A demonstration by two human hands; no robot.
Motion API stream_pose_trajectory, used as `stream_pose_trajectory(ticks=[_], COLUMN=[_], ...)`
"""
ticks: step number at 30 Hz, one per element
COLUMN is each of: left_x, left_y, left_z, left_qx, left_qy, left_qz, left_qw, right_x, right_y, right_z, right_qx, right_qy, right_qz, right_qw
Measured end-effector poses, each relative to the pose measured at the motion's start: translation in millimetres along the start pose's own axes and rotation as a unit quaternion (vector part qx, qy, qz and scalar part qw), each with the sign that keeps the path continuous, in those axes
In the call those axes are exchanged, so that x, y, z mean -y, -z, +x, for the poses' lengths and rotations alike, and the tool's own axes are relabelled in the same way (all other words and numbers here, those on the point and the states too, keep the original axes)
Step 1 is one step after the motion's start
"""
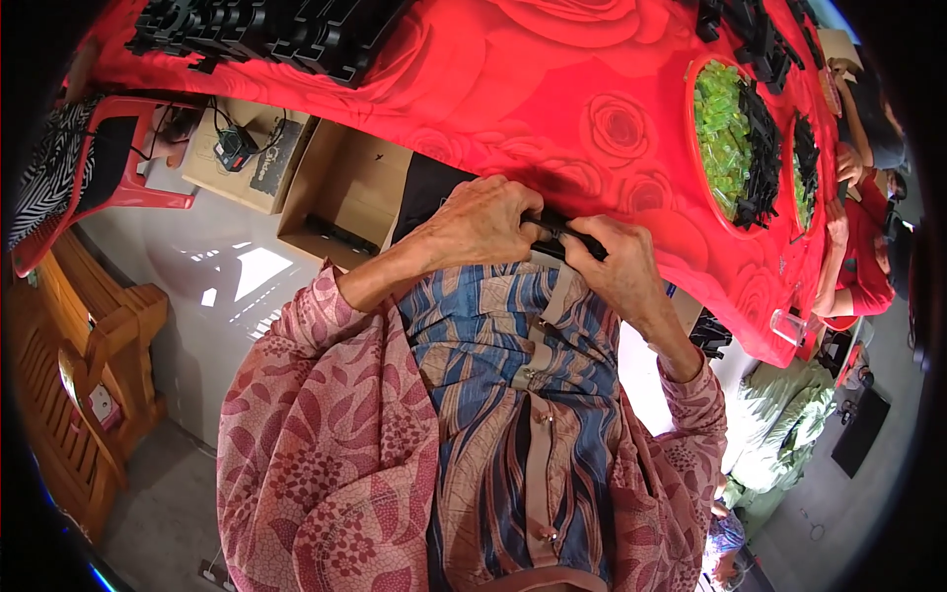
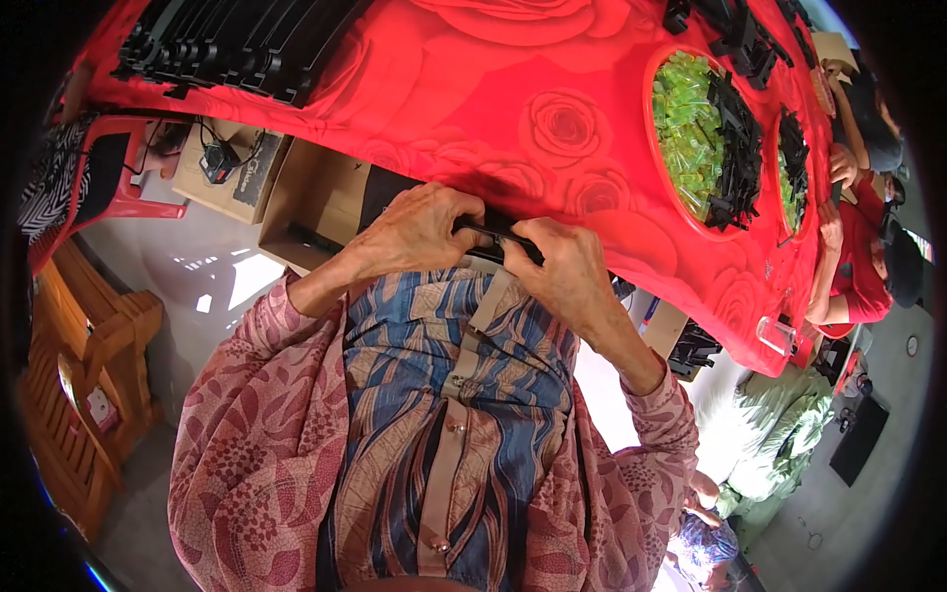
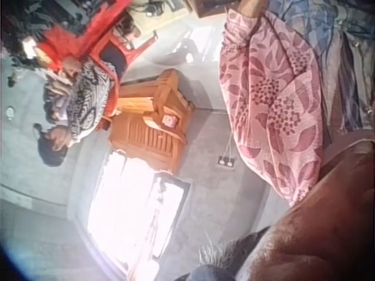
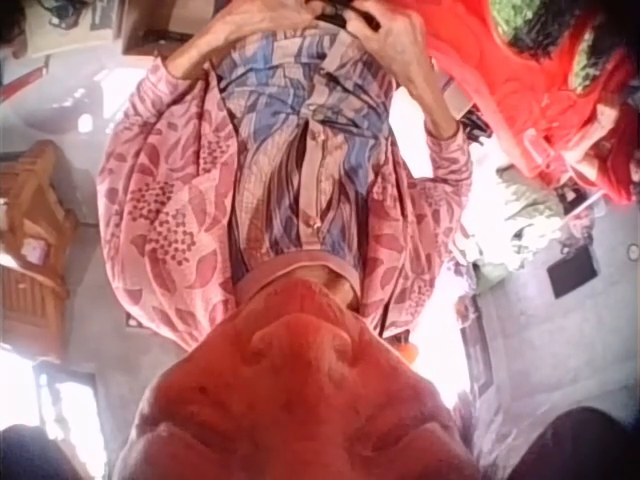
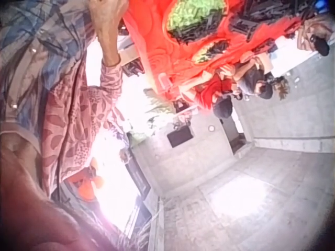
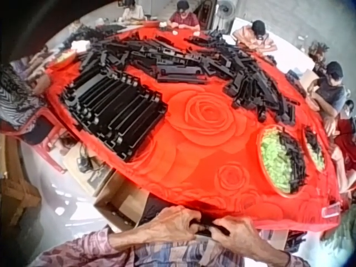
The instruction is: The person assembles a plastic housing by inserting small components into a casing and pressing the parts into place by hand.
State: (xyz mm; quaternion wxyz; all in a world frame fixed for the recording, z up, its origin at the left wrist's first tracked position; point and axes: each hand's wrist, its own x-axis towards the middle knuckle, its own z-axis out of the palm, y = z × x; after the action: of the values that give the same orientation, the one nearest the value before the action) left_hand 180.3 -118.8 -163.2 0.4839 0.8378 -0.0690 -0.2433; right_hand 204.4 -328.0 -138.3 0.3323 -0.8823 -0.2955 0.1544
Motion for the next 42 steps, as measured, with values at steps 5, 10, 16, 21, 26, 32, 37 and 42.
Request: stream_pose_trajectory(ticks=[5,10,16,21,26,32,37,42], left_x=[0.5,4.9,8.0,4.1,6.8,-12.3,-16.2,-20.4], left_y=[-2.7,-9.5,-20.3,-24.4,-19.0,5.4,9.1,10.4], left_z=[-1.3,-0.3,0.8,-0.5,8.7,-4.3,-6.1,-1.1], left_qx=[-0.004,-0.019,-0.029,-0.032,0.000,-0.020,-0.052,-0.047], left_qy=[0.003,-0.007,-0.005,0.018,0.020,-0.042,-0.100,-0.043], left_qz=[0.007,0.013,0.046,0.086,0.061,-0.016,-0.023,-0.129], left_qw=[1.000,1.000,0.999,0.996,0.998,0.999,0.993,0.990], right_x=[3.0,5.0,3.9,-3.9,-10.0,11.7,23.5,30.2], right_y=[-0.2,-3.0,-5.8,-12.2,-11.7,16.2,40.1,63.0], right_z=[1.1,1.5,0.2,-2.7,-2.6,6.6,18.3,34.1], right_qx=[0.008,0.018,0.035,0.024,0.039,-0.013,-0.016,-0.020], right_qy=[-0.030,-0.085,-0.118,-0.101,-0.132,-0.050,-0.001,0.005], right_qz=[-0.015,0.016,0.039,0.038,0.056,0.014,-0.059,-0.030], right_qw=[0.999,0.996,0.992,0.994,0.989,0.999,0.998,0.999])
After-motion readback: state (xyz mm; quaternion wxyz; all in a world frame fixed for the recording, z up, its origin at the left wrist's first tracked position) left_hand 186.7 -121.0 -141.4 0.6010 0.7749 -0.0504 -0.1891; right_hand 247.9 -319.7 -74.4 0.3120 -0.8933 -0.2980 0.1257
